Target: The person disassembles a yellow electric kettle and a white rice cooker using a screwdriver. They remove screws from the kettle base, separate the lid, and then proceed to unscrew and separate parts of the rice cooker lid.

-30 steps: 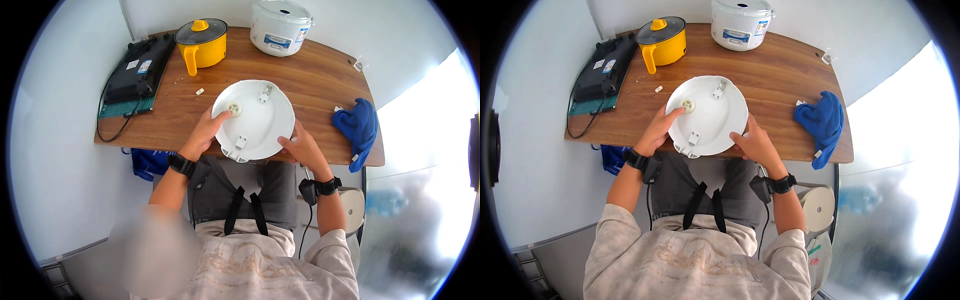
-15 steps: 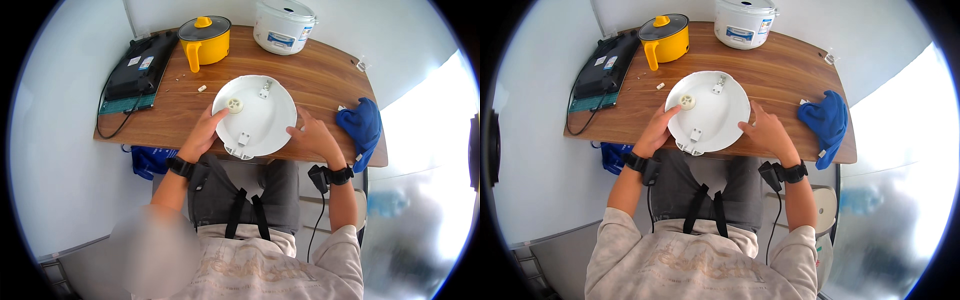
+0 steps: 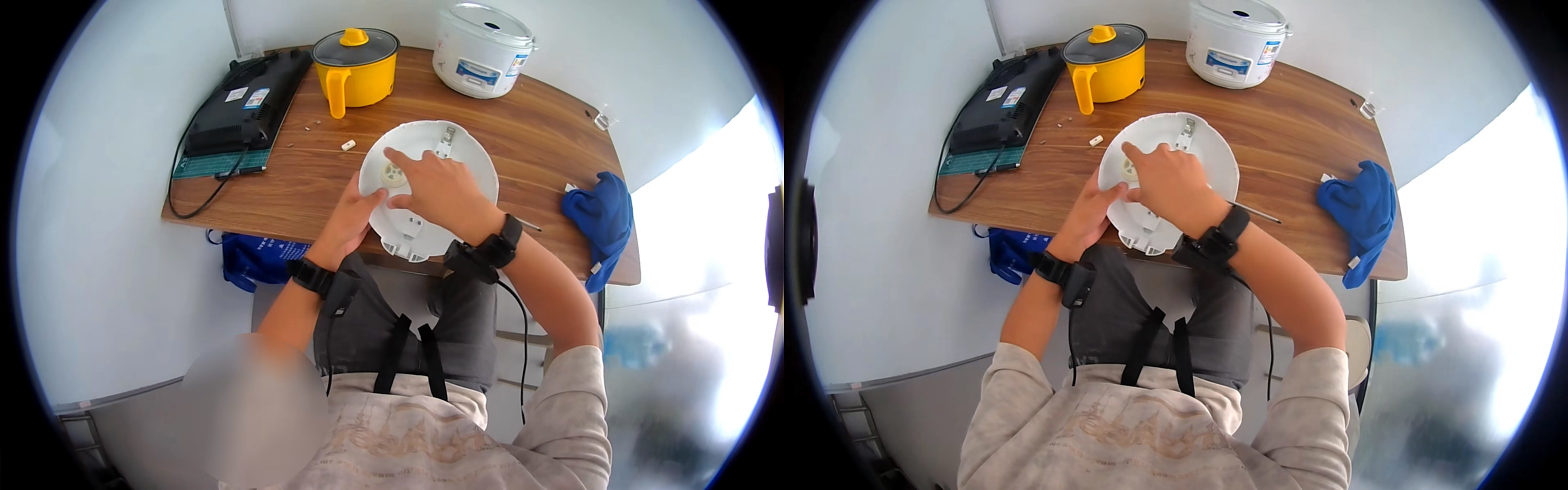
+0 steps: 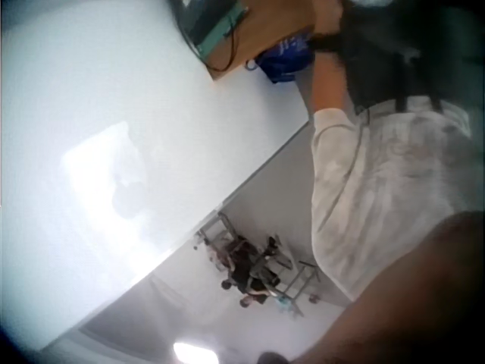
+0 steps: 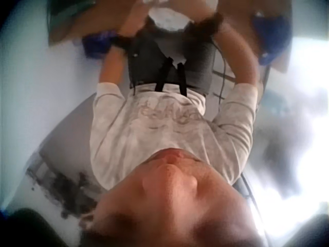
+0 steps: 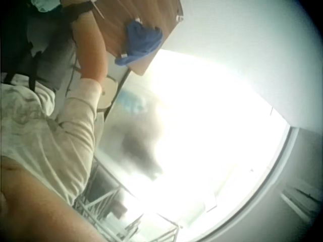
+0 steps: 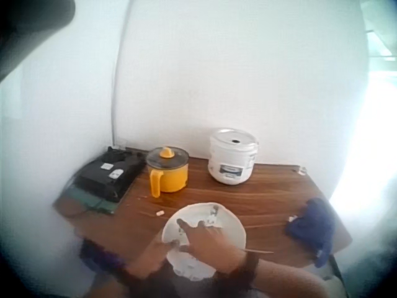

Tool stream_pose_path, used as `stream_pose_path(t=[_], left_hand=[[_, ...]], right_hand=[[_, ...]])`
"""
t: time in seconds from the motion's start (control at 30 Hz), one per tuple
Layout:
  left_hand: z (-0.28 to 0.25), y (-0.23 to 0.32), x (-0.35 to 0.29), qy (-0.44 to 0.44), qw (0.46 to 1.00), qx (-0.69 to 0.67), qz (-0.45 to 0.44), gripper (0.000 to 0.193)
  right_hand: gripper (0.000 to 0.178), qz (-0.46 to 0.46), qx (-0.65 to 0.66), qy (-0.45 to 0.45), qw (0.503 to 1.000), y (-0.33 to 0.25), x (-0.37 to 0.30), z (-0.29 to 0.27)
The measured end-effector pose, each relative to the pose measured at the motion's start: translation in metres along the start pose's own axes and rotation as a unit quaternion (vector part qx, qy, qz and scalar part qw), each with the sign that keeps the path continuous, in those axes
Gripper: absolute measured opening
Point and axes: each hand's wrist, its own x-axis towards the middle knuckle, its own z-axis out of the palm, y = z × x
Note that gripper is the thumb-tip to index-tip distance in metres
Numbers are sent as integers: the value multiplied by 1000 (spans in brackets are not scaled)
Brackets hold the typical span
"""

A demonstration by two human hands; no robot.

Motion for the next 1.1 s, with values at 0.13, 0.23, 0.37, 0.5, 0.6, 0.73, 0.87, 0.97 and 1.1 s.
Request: stream_pose_path(t=[0.13, 0.23, 0.37, 0.5, 0.6, 0.73, 0.87, 0.97, 1.1], left_hand=[[-8, -9, 5, -4, 999, 35, 14, 60], [-1, -7, 3, 5, 999, 45, 18, 54], [4, -4, 0, 11, 999, 37, 17, 43], [-1, -9, 3, 41, 998, 29, 26, 43], [3, -5, 2, 48, 998, 14, 23, 44], [0, -8, 2, 57, 998, 19, 36, 47], [4, -3, 0, 56, 998, 18, 20, 49], [10, 4, -4, 53, 999, 7, 9, 50], [10, 2, -2, 51, 999, -1, 16, 51]], right_hand=[[59, -20, -21, 11, 1000, -5, 21, 21], [47, -49, -32, 28, 998, 2, 29, 28], [38, -84, 17, 62, 994, 10, 32, 27], [36, -82, 38, 48, 995, -2, 29, 16], [38, -49, 28, 38, 998, 4, 27, 14], [37, -12, 87, 53, 995, 11, 12, -13], [36, 50, 65, 134, 988, 52, -16, -35], [34, 127, 46, 150, 979, 92, -36, -39], [35, 219, 1, 118, 969, 145, -52, -10]])
